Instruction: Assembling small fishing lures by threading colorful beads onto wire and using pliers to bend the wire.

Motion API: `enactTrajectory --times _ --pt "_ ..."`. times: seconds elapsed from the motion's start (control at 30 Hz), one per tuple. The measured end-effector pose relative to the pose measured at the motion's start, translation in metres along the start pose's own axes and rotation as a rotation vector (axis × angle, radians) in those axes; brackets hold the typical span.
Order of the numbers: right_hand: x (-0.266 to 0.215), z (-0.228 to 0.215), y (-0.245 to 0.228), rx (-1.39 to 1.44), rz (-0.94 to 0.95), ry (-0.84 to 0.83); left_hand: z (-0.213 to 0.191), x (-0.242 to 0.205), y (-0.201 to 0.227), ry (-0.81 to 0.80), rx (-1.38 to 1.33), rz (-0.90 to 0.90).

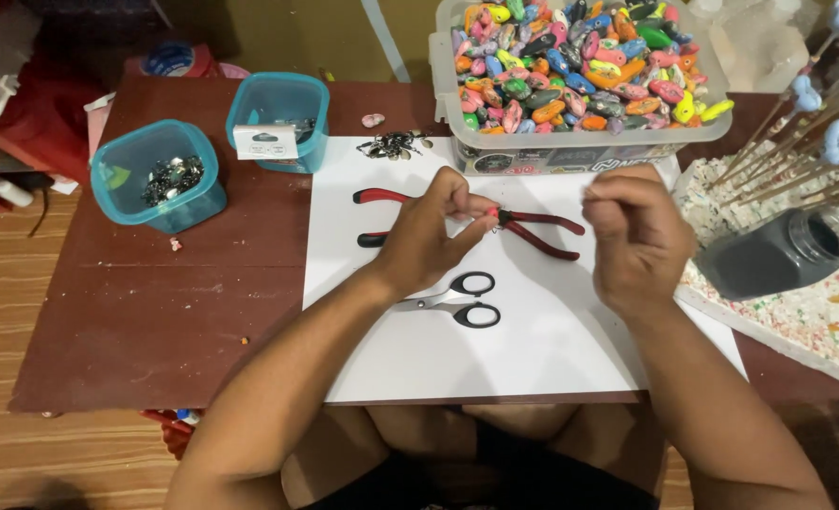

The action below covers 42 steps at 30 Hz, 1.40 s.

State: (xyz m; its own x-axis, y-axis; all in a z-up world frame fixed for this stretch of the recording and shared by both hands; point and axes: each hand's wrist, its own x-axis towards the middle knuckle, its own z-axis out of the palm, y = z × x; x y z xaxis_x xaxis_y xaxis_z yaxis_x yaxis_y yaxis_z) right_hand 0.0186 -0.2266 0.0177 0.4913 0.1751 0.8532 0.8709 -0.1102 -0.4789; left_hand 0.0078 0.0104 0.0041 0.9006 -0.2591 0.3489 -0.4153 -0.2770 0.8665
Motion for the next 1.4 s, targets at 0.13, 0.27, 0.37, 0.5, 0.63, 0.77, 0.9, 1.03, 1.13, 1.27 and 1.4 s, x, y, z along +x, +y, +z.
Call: enactTrajectory --times 0.13,0.27,0.37,0.5,0.63,0.77,0.9,1.03,1.13,1.27,1.4 --pt "0.009 0.009 -0.017 -0.043 0.041 -0.019 -0.002 -0.001 0.006 0.002 -0.150 -0.012" --pt "0.008 0.009 -0.012 0.057 0.045 -0.055 0.001 0.000 -0.001 0.023 -0.376 0.007" --pt "0.010 0.008 -0.014 0.018 0.051 -0.082 0.003 0.000 -0.003 0.024 -0.436 0.017" --pt "0.004 0.004 -0.006 0.049 0.056 -0.086 0.003 -0.001 -0.003 0.021 -0.463 0.004" --pt "0.006 0.004 -0.017 0.122 0.062 -0.114 0.002 -0.003 0.007 -0.001 -0.452 -0.035" --pt "0.002 -0.004 -0.023 0.227 0.074 -0.162 0.003 -0.005 0.009 0.012 -0.491 -0.029" --pt "-0.007 -0.008 -0.029 0.506 0.134 -0.171 0.003 -0.007 0.001 0.013 -0.471 -0.020" --pt "0.008 -0.001 -0.064 0.658 0.326 -0.174 -0.002 -0.006 0.014 -0.011 -0.425 -0.050" --pt "0.007 0.004 -0.073 0.747 0.215 -0.141 -0.002 -0.006 0.014 -0.028 -0.438 -0.053" --pt "0.024 0.003 -0.122 0.699 0.551 -0.016 -0.004 -0.003 0.011 -0.036 -0.373 0.012" --pt "0.027 0.004 -0.126 0.643 0.612 -0.026 -0.005 -0.003 0.013 -0.028 -0.344 0.009"
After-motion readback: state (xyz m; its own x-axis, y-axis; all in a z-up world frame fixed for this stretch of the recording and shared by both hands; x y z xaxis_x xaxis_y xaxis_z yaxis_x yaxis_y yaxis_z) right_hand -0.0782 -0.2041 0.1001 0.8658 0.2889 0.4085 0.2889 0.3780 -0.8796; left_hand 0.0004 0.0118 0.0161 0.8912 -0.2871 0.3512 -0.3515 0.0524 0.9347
